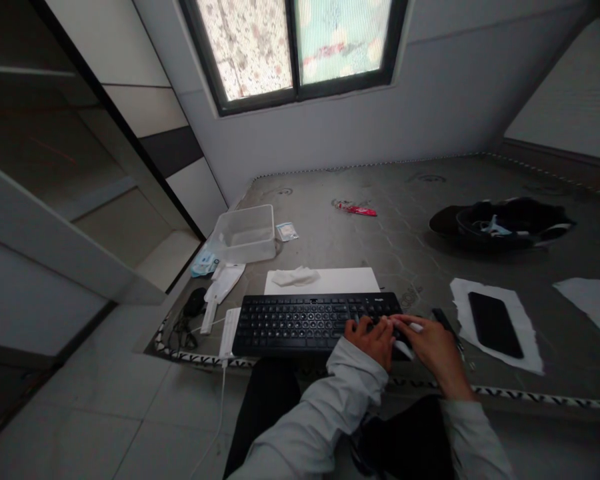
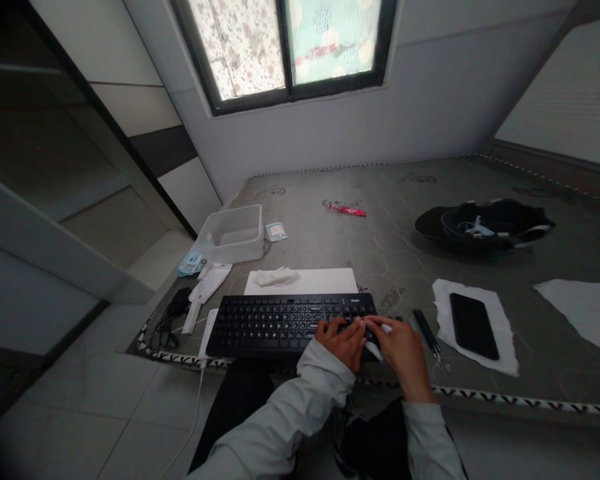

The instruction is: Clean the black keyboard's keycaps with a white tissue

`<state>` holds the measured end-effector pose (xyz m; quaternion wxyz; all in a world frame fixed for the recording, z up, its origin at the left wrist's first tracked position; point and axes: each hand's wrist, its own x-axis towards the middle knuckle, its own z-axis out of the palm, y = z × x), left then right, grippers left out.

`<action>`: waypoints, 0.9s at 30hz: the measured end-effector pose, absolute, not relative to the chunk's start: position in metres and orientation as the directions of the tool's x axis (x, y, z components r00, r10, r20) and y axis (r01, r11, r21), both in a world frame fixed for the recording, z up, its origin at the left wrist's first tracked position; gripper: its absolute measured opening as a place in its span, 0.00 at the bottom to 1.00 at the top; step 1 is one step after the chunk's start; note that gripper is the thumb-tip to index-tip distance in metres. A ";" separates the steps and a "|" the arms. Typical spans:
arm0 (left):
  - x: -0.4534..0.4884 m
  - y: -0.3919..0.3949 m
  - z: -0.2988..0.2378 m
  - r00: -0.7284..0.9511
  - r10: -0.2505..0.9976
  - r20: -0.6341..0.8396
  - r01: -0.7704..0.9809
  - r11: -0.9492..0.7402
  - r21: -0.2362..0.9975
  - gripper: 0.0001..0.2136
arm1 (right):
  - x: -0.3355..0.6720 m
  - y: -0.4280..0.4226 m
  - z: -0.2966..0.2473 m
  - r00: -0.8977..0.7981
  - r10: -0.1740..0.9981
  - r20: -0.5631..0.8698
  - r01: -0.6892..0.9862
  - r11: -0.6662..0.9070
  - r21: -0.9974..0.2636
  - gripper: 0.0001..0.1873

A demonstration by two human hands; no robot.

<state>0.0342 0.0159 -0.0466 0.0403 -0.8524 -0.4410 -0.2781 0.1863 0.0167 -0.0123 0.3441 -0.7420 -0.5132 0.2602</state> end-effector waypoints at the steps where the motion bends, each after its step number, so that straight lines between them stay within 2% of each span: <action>1: 0.035 0.015 -0.047 0.455 0.732 0.508 0.778 -0.604 0.174 0.17 | 0.187 0.017 -0.013 0.330 0.944 -0.026 0.588 -0.226 -0.777 0.21; 8: 0.042 0.009 -0.051 0.405 0.754 0.517 0.822 -0.548 0.155 0.16 | 0.184 0.017 -0.021 0.308 0.950 0.045 0.638 -0.171 -0.751 0.20; 12: 0.039 0.010 -0.051 0.402 0.718 0.568 0.797 -0.580 0.170 0.15 | 0.187 0.013 -0.019 0.319 0.947 0.036 0.570 -0.161 -0.806 0.21; 15: 0.037 0.012 -0.049 0.362 0.718 0.594 0.781 -0.581 0.227 0.14 | 0.211 0.010 -0.015 0.418 0.907 0.050 0.532 -0.200 -0.823 0.24; 18: 0.033 0.014 -0.045 0.386 0.647 0.658 0.696 -0.672 0.253 0.13 | 0.250 0.007 -0.019 0.635 0.765 0.111 0.564 -0.361 -0.743 0.26; 20: 0.031 0.014 -0.041 0.406 0.606 0.684 0.631 -0.727 0.269 0.12 | 0.275 0.006 -0.031 0.699 0.707 0.103 0.591 -0.491 -0.641 0.25; 23: 0.028 0.012 -0.035 0.448 0.592 0.670 0.561 -0.770 0.304 0.09 | 0.295 0.010 -0.059 0.647 0.762 0.025 0.673 -0.555 -0.488 0.23; 27: 0.028 0.011 -0.032 0.466 0.599 0.652 0.529 -0.779 0.337 0.08 | 0.290 0.030 -0.090 0.572 0.820 -0.006 0.737 -0.517 -0.436 0.19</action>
